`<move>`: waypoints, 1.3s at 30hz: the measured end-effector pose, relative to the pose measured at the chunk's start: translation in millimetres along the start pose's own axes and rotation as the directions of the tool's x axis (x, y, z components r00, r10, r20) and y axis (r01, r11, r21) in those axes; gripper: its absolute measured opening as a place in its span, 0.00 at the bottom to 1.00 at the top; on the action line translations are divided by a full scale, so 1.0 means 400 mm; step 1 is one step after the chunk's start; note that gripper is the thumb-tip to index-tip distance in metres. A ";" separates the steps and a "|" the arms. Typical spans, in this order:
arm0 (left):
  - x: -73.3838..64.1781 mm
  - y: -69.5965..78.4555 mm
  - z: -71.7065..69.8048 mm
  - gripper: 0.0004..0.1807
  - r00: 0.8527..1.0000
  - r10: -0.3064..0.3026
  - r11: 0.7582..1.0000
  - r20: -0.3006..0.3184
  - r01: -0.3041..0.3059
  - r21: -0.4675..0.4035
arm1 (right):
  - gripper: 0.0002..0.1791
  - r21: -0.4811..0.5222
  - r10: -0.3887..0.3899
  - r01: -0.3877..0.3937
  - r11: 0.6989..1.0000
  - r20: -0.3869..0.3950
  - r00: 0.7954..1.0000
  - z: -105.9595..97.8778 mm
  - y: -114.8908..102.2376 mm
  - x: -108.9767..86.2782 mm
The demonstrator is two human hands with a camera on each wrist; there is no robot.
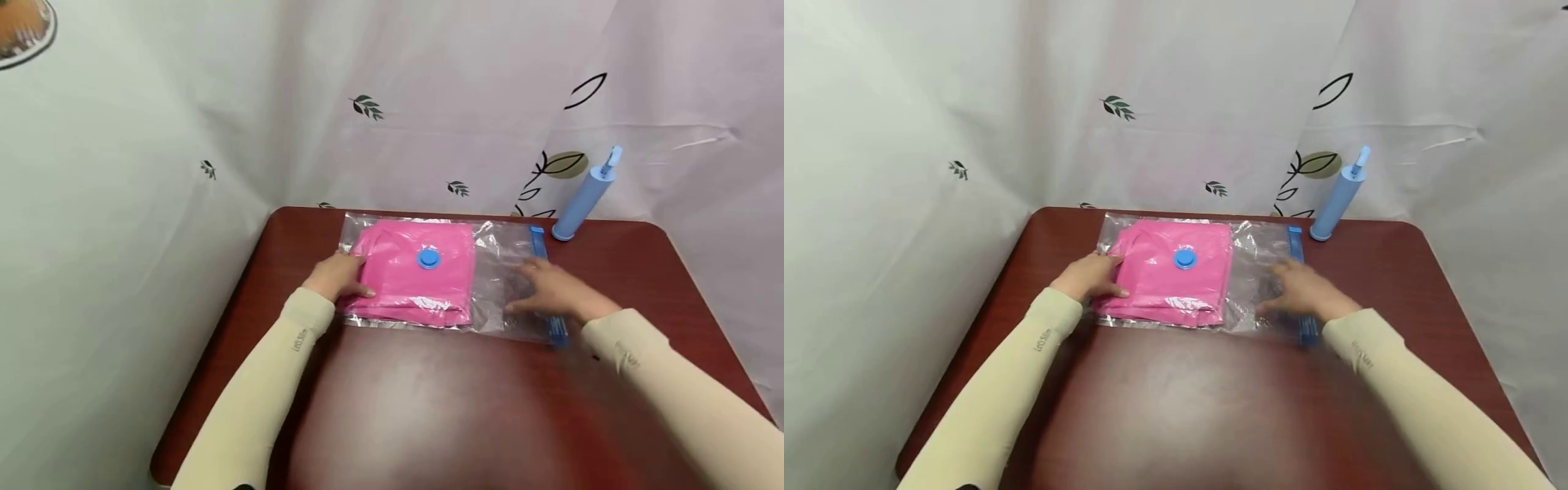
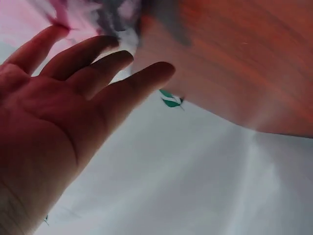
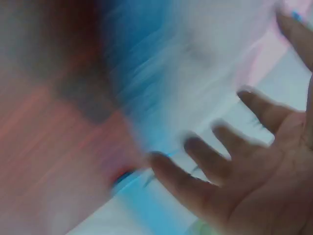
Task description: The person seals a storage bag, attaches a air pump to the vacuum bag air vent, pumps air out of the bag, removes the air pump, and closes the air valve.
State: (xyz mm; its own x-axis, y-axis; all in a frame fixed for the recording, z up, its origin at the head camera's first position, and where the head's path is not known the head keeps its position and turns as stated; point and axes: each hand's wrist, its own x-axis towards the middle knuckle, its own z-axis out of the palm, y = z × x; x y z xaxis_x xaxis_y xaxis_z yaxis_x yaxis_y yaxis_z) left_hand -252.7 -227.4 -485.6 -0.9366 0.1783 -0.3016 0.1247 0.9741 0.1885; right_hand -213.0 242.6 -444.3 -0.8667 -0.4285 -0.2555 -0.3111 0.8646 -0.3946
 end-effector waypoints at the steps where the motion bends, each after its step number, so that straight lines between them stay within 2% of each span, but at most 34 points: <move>1: 0.001 -0.001 0.004 0.45 1.000 0.010 1.000 -0.008 -0.010 0.009 | 0.61 -0.025 -0.022 0.023 0.999 0.030 0.999 0.013 -0.038 -0.003; 3: -0.009 0.011 -0.001 0.42 0.999 0.031 1.000 -0.014 -0.031 0.005 | 0.61 -0.064 -0.077 0.081 0.995 0.059 0.995 0.043 -0.085 -0.003; 4: -0.026 0.026 -0.015 0.42 0.999 0.036 0.999 -0.002 -0.036 -0.001 | 0.61 -0.077 -0.088 0.094 0.993 0.075 0.993 0.055 -0.099 -0.004; 6: -0.048 0.053 -0.049 0.46 0.999 0.035 0.999 0.015 -0.035 -0.017 | 0.60 -0.086 -0.114 0.120 0.989 0.073 0.991 0.068 -0.108 -0.003; 8: -0.049 0.072 -0.086 0.54 0.999 0.041 0.998 0.029 -0.040 -0.044 | 0.57 -0.091 -0.120 0.124 0.988 0.047 0.992 0.061 -0.101 -0.010; 9: -0.039 0.079 -0.098 0.58 0.998 0.054 0.997 0.032 -0.052 -0.052 | 0.55 -0.097 -0.112 0.115 0.989 0.035 0.993 0.052 -0.093 -0.018; 11: 0.005 0.092 -0.109 0.64 0.996 0.080 0.995 0.036 -0.077 -0.067 | 0.52 -0.131 -0.097 0.096 0.987 0.001 0.995 0.030 -0.076 -0.035; 14: 0.089 0.089 -0.086 0.72 0.993 0.100 0.993 0.060 -0.095 -0.074 | 0.50 -0.177 -0.079 0.076 0.981 -0.010 0.997 0.015 -0.060 -0.048; 16: 0.122 0.070 -0.067 0.74 0.994 0.081 0.995 0.070 -0.076 -0.064 | 0.50 -0.179 -0.093 0.091 0.980 -0.003 0.996 0.020 -0.066 -0.036; 17: 0.126 0.057 -0.060 0.75 0.996 0.067 0.996 0.064 -0.063 -0.063 | 0.50 -0.171 -0.099 0.098 0.980 0.002 0.995 0.027 -0.072 -0.026; 19: 0.107 0.033 -0.061 0.75 0.998 0.034 0.998 0.060 -0.031 -0.054 | 0.51 -0.156 -0.112 0.112 0.981 0.005 0.994 0.042 -0.086 -0.003; 21: 0.065 0.021 -0.074 0.73 0.998 0.014 0.999 0.061 -0.011 -0.044 | 0.51 -0.142 -0.125 0.125 0.982 0.011 0.992 0.058 -0.103 0.016; 25: -0.009 0.010 -0.086 0.69 0.998 0.017 0.999 0.063 -0.015 -0.036 | 0.52 -0.131 -0.137 0.139 0.982 0.021 0.990 0.085 -0.129 0.033; 26: -0.017 0.001 -0.082 0.69 0.998 0.023 0.999 0.060 -0.021 -0.040 | 0.52 -0.131 -0.146 0.147 0.980 0.020 0.989 0.090 -0.133 0.036; 28: -0.025 -0.014 -0.077 0.69 0.998 0.023 0.999 0.051 -0.021 -0.047 | 0.52 -0.132 -0.161 0.161 0.978 0.009 0.987 0.096 -0.140 0.044; 29: -0.008 -0.034 -0.061 0.69 0.999 0.028 0.999 0.038 -0.026 -0.046 | 0.52 -0.132 -0.165 0.164 0.978 0.005 0.986 0.095 -0.143 0.045; 31: -0.007 -0.038 -0.053 0.70 0.999 0.031 0.998 0.038 -0.029 -0.053 | 0.52 -0.134 -0.176 0.174 0.976 0.002 0.984 0.097 -0.145 0.045; 32: 0.009 -0.049 -0.037 0.70 0.999 0.041 0.998 0.028 -0.039 -0.056 | 0.52 -0.135 -0.173 0.172 0.976 0.005 0.985 0.099 -0.145 0.042; 34: -0.001 -0.033 -0.035 0.69 0.998 0.038 0.998 0.046 -0.036 -0.061 | 0.52 -0.136 -0.164 0.164 0.977 0.016 0.986 0.103 -0.143 0.033; 35: 0.012 -0.042 -0.020 0.70 0.998 0.040 0.997 0.048 -0.036 -0.072 | 0.53 -0.137 -0.162 0.163 0.977 0.019 0.987 0.107 -0.141 0.028; 37: 0.003 -0.034 -0.019 0.70 0.998 0.031 0.996 0.059 -0.025 -0.091 | 0.53 -0.140 -0.162 0.163 0.977 0.018 0.987 0.115 -0.138 0.024; 39: 0.019 -0.046 -0.007 0.71 0.998 0.020 0.995 0.059 -0.014 -0.097 | 0.53 -0.139 -0.165 0.165 0.976 0.012 0.986 0.119 -0.137 0.020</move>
State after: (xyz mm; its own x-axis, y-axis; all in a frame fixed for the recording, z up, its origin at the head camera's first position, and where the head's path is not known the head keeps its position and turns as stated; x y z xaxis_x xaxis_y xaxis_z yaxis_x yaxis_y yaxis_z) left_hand -263.0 -244.5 -488.9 -0.9130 0.2057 -0.3523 0.1057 0.9533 0.2828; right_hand -184.4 179.2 -466.9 -0.7988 -0.5685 -0.1970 -0.5013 0.8099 -0.3046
